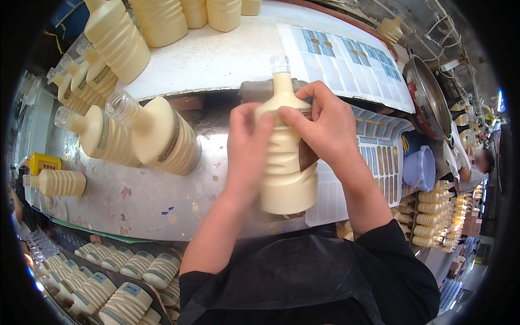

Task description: The person repeatedly picks up cream-colored plastic bottles, applies rectangular labels to their bodies, and smooths them with a small tool. Finished bottles are placed on a nearby table. The process is repeated for several bottles in a continuous sequence.

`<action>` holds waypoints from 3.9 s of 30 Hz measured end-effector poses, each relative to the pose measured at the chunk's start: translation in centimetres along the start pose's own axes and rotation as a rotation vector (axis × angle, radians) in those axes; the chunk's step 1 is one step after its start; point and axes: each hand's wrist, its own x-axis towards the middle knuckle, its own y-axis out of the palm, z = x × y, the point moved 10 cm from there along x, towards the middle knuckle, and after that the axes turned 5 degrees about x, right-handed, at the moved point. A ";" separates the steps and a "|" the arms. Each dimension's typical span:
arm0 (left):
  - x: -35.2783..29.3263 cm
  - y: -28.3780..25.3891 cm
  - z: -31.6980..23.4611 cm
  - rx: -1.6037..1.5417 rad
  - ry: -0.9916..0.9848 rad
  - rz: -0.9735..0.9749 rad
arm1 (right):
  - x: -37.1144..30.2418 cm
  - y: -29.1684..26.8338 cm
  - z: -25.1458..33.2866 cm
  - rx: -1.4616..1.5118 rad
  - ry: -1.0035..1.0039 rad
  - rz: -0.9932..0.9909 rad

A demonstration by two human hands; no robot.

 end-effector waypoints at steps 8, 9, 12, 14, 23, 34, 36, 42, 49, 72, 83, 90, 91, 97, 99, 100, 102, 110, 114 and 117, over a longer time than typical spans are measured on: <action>0.1 0.0 0.1 0.005 -0.007 -0.010 | 0.0 0.0 -0.1 -0.009 -0.033 -0.045; 0.1 0.0 0.1 -0.004 -0.006 -0.009 | 0.0 0.0 0.0 -0.009 -0.030 -0.042; -0.1 0.1 0.2 -0.051 -0.044 0.001 | -0.1 0.0 0.0 -0.008 -0.024 -0.031; -0.2 0.1 0.5 -0.110 -0.123 0.017 | -0.1 -0.1 0.0 -0.005 -0.022 -0.025; 0.0 -0.4 0.9 -0.055 -0.073 0.002 | 0.6 0.0 -3.6 0.525 0.003 -0.026; -0.9 0.1 0.4 -0.214 -0.139 -0.063 | -8.1 -1.3 5.8 -0.045 -0.999 -0.256; -1.1 0.1 0.2 -0.270 -0.134 -0.072 | -8.9 -1.1 7.1 -0.056 -1.057 -0.230; -1.3 -0.1 0.3 -0.272 -0.120 -0.105 | -9.3 -0.1 9.2 -0.214 -1.040 -0.160; -1.1 -0.3 1.2 -0.370 -0.117 -0.091 | -9.2 -0.3 10.6 -0.258 -1.072 -0.247; -1.2 -0.2 -0.3 -0.209 -0.111 -0.121 | -1.7 -2.1 7.6 0.004 -0.575 -0.216; -0.7 1.3 -2.5 0.433 0.027 -0.057 | 2.1 -2.9 -5.0 0.776 -0.133 -0.056; -0.1 1.8 -1.2 0.269 -0.039 -0.002 | 1.1 1.2 -7.2 0.542 0.047 0.168; 0.0 1.5 -1.0 0.225 -0.028 0.001 | 1.0 1.7 -6.5 0.501 0.039 0.208; 0.2 2.0 -0.9 0.311 -0.093 -0.030 | 1.1 3.7 -6.8 0.592 0.024 0.312; 0.3 1.9 -0.9 0.329 -0.077 -0.042 | 1.1 4.1 -7.2 0.689 0.028 0.325; 0.3 1.8 -1.0 0.337 -0.068 -0.048 | 1.1 4.2 -7.2 0.737 0.029 0.331; 0.4 1.6 -1.5 0.447 -0.016 -0.061 | 1.1 4.2 -7.2 0.795 0.026 0.340; 0.3 2.9 -3.0 0.612 0.041 -0.057 | 1.8 2.9 -5.3 0.383 0.017 0.416; 0.2 3.0 -3.1 0.704 0.116 -0.043 | 1.8 3.3 -5.6 0.475 0.002 0.390; 0.2 3.0 -3.3 0.729 0.159 -0.038 | 1.6 3.4 -6.1 0.591 0.003 0.372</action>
